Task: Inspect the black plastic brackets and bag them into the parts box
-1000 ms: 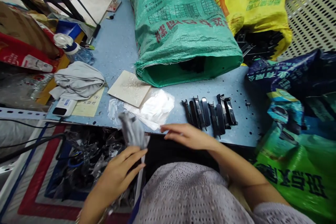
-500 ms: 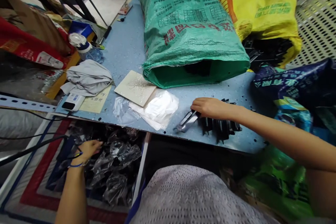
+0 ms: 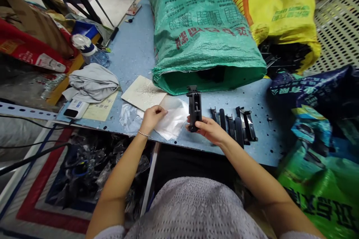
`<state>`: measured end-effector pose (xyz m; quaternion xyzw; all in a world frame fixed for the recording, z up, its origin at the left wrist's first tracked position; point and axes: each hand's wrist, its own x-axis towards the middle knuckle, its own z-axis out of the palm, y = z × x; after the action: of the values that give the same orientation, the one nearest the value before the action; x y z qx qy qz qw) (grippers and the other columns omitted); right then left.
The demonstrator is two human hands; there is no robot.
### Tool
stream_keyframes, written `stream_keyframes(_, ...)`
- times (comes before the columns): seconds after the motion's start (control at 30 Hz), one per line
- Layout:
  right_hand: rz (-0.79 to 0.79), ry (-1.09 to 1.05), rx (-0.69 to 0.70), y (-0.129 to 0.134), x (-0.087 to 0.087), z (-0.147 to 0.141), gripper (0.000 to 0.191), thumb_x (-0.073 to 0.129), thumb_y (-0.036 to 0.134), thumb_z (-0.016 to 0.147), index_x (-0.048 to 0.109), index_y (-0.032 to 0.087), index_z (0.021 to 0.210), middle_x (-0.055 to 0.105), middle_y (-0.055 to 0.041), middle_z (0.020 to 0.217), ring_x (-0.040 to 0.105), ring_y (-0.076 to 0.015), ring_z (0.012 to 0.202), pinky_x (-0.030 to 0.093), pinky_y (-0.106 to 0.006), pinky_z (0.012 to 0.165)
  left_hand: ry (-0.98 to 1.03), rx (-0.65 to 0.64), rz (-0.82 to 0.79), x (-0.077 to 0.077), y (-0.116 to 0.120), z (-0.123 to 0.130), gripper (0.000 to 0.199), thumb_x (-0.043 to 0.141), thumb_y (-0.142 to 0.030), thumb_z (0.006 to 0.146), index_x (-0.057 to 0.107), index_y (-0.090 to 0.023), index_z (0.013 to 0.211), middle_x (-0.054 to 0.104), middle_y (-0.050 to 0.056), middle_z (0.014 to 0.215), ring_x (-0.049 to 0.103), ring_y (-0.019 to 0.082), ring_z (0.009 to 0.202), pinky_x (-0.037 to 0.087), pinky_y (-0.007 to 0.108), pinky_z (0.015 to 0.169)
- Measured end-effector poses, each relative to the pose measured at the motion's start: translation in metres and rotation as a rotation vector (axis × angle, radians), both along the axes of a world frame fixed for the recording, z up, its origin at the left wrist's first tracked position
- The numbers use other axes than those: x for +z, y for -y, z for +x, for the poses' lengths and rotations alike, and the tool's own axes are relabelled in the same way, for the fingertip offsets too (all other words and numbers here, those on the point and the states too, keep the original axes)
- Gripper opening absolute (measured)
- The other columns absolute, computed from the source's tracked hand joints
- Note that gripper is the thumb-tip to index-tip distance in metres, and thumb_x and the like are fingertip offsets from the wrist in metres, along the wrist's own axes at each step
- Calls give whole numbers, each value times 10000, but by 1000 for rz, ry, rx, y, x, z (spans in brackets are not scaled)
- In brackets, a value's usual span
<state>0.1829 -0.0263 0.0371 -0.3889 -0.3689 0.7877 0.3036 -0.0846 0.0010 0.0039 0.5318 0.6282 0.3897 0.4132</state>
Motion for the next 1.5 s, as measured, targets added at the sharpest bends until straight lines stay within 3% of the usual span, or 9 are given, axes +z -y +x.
stream_keyframes(0.17,-197,-212,79,-4,-2,-39,514,811,443,734,681,147,1135,731,-100,966,708,-210,894,562,-397,877,362,75,-91,10,10,1,308,820,-295,614,573,-174,751,629,-19,658,573,116,606,430,244,619)
stream_keyframes(0.37,-178,-94,-120,-6,-8,-43,384,829,420,717,730,140,960,719,-86,914,686,-188,818,578,-355,784,475,126,-5,18,27,3,361,819,-273,657,486,-181,761,632,-33,695,594,91,623,450,209,616)
stream_keyframes(0.5,-80,-115,-88,9,6,-12,451,769,468,773,710,177,1112,709,-101,1064,680,-212,909,550,-393,863,152,-5,102,18,38,-6,37,648,-206,814,630,-175,820,709,40,854,673,165,819,530,308,777)
stream_keyframes(0.7,219,352,347,29,-1,-16,278,732,437,790,706,168,855,665,-26,809,593,-175,779,483,-327,759,-409,-148,351,10,31,-14,351,438,-95,902,717,-160,1105,701,109,1152,639,229,1100,496,437,1022)
stream_keyframes(0.8,287,486,305,29,-15,-30,277,716,440,802,666,169,777,598,4,714,539,-142,693,474,-292,690,-444,-201,440,20,40,-14,351,441,-143,950,666,-168,1219,667,113,1220,621,212,1149,506,405,1031)
stream_keyframes(1.03,-278,-123,78,21,-25,-42,482,799,516,718,685,99,930,686,-97,875,675,-192,783,615,-350,703,-775,-201,543,27,66,-6,483,368,-17,918,574,-123,1342,585,208,1357,570,300,1227,482,519,1026)
stream_keyframes(1.2,-364,-241,24,19,-31,-48,380,782,420,775,680,100,954,709,-93,844,697,-196,780,635,-341,676,-553,-375,578,32,78,19,528,374,-21,914,504,-185,1398,535,150,1416,531,237,1298,488,436,1066)
stream_keyframes(1.37,-359,-285,-193,13,-33,-47,360,719,450,825,665,116,947,712,-100,906,683,-185,829,623,-338,734,-724,-282,552,29,90,29,508,372,-3,900,544,-162,1351,521,208,1425,577,299,1223,514,507,968)
stream_keyframes(1.5,-158,-15,-266,17,-35,-49,402,768,441,761,621,157,1004,681,-61,914,656,-201,866,592,-386,801,-636,-560,634,27,95,39,669,349,0,906,259,-171,1546,524,173,1446,566,254,1234,518,443,957)
